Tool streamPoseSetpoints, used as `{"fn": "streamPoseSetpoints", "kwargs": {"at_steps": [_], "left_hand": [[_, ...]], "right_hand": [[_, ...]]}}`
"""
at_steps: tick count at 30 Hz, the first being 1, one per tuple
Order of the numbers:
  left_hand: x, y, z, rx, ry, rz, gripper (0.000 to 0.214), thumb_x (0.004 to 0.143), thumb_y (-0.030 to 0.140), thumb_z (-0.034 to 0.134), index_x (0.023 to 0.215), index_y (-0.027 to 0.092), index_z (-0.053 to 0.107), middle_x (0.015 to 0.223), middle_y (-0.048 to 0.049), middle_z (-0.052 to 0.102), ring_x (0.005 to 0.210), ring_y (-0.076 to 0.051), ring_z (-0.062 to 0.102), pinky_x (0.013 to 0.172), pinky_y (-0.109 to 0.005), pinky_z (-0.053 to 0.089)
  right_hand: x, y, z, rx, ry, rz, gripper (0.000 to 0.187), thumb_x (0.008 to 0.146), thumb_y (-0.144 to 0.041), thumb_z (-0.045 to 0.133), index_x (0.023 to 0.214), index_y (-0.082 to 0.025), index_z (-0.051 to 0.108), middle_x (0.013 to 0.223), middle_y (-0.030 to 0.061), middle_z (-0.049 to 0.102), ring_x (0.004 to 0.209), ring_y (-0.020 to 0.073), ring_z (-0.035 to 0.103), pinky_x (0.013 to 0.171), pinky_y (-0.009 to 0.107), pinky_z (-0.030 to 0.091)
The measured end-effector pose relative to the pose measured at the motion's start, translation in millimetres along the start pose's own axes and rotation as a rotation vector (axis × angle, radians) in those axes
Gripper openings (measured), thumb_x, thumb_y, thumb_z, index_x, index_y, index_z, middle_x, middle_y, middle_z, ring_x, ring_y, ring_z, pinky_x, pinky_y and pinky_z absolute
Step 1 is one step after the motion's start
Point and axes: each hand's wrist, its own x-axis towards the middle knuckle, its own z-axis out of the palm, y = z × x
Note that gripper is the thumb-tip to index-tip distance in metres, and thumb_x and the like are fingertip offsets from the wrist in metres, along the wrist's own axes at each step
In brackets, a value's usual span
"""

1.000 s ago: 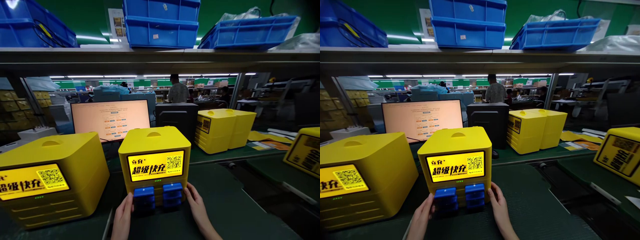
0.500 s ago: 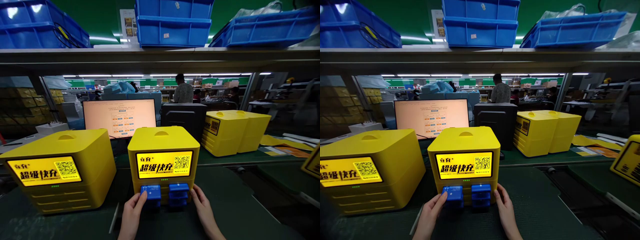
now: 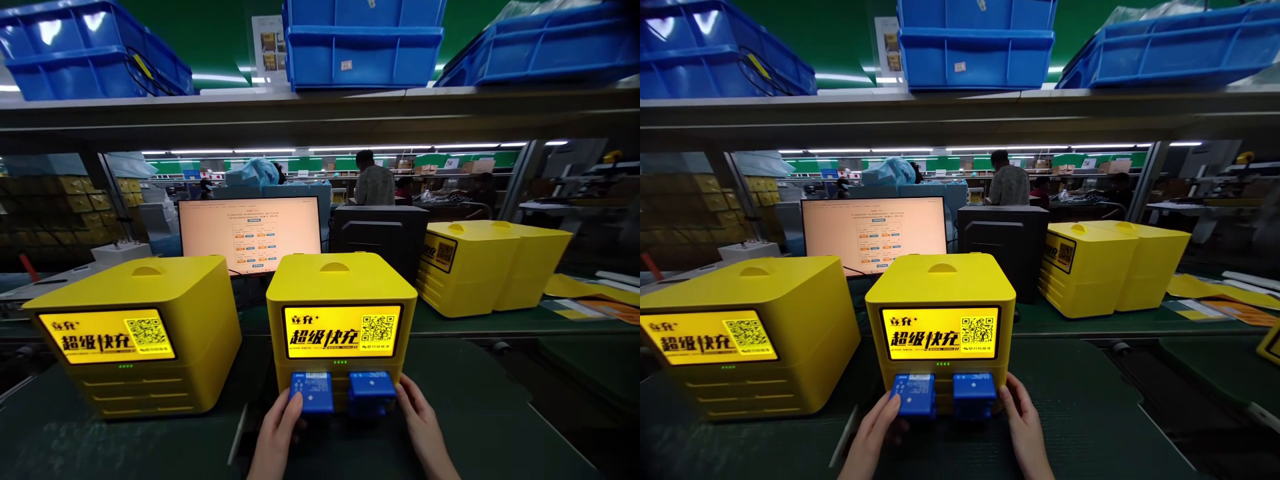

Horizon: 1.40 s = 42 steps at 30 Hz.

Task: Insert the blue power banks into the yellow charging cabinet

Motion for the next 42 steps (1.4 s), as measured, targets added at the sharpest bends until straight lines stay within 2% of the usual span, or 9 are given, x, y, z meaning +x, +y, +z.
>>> {"fn": "streamPoseSetpoints", "kwargs": {"at_steps": [10,19,24,28,30,33,35,39,42], "left_hand": [[7,-9,-2.6,-0.021,-0.056,-0.001,0.072,0.061,0.073,0.06,0.101,0.014,0.065,0.074,-0.0045,0.062,0.073,-0.021,0.055,0.06,-0.026,0.043],[12,-17,-4.5,-0.015,-0.091,0.017,0.067,0.067,0.07,0.058,0.104,0.014,0.062,0.075,-0.0038,0.062,0.074,-0.02,0.055,0.06,-0.026,0.043],[10,-14,-3.9,-0.036,-0.052,-0.02,0.074,0.063,0.071,0.061,0.109,0.013,0.062,0.09,-0.0064,0.065,0.077,-0.021,0.057,0.062,-0.027,0.045],[8,-11,-2.9,-0.032,-0.075,0.017,0.066,0.063,0.07,0.063,0.098,0.014,0.067,0.081,-0.0044,0.065,0.072,-0.02,0.056,0.06,-0.026,0.044],[7,-12,-2.4,-0.032,-0.017,0.01,0.068,0.06,0.071,0.064,0.097,0.014,0.067,0.081,-0.0043,0.065,0.071,-0.02,0.056,0.058,-0.026,0.044],[8,-19,-1.5,-0.109,0.067,-0.063,0.074,0.066,0.076,0.052,0.102,0.013,0.065,0.087,-0.0076,0.066,0.072,-0.022,0.058,0.059,-0.03,0.046],[10,-24,-0.5,-0.163,0.048,-0.093,0.076,0.07,0.076,0.046,0.104,0.011,0.061,0.082,-0.0083,0.066,0.069,-0.023,0.059,0.059,-0.031,0.046],[15,-33,3.0,-0.121,0.022,-0.009,0.078,0.055,0.063,0.071,0.114,0.016,0.047,0.079,-0.0031,0.066,0.057,-0.019,0.059,0.053,-0.028,0.045],[16,-33,4.7,-0.107,0.023,0.042,0.068,0.055,0.054,0.073,0.104,0.02,0.041,0.074,0.0001,0.065,0.048,-0.015,0.057,0.047,-0.024,0.041]], "right_hand": [[-1,-2,0,0.009,0.009,-0.007,0.053,0.069,-0.059,0.063,0.107,-0.022,0.062,0.114,0.0056,0.066,0.115,0.029,0.053,0.095,0.038,0.044],[0,-4,0,0.026,0.024,-0.02,0.055,0.067,-0.06,0.064,0.106,-0.021,0.063,0.113,0.0069,0.066,0.113,0.0295,0.054,0.097,0.04,0.042],[0,-3,1,0.025,0.017,-0.028,0.054,0.068,-0.058,0.064,0.107,-0.021,0.062,0.114,0.0064,0.065,0.114,0.0286,0.054,0.097,0.039,0.043],[0,-4,1,0.027,0.015,-0.032,0.054,0.068,-0.058,0.064,0.107,-0.021,0.062,0.113,0.0065,0.066,0.113,0.0283,0.055,0.094,0.038,0.045],[-1,-5,1,0.027,0.013,-0.033,0.053,0.069,-0.058,0.063,0.108,-0.021,0.062,0.113,0.0065,0.066,0.112,0.028,0.055,0.092,0.037,0.046],[-1,-7,1,0.027,0.008,-0.038,0.055,0.07,-0.058,0.063,0.109,-0.019,0.061,0.113,0.0065,0.066,0.112,0.0276,0.055,0.091,0.036,0.047],[-1,-8,1,0.026,0.005,-0.043,0.055,0.07,-0.058,0.063,0.11,-0.019,0.061,0.113,0.0065,0.066,0.113,0.0276,0.055,0.092,0.036,0.046],[-1,-11,2,0.026,-0.007,-0.05,0.054,0.071,-0.058,0.063,0.109,-0.02,0.061,0.115,0.0064,0.065,0.114,0.0275,0.054,0.094,0.036,0.045],[-1,-12,2,0.029,-0.009,-0.048,0.053,0.071,-0.057,0.062,0.109,-0.02,0.061,0.114,0.0066,0.065,0.113,0.027,0.054,0.094,0.036,0.045]]}}
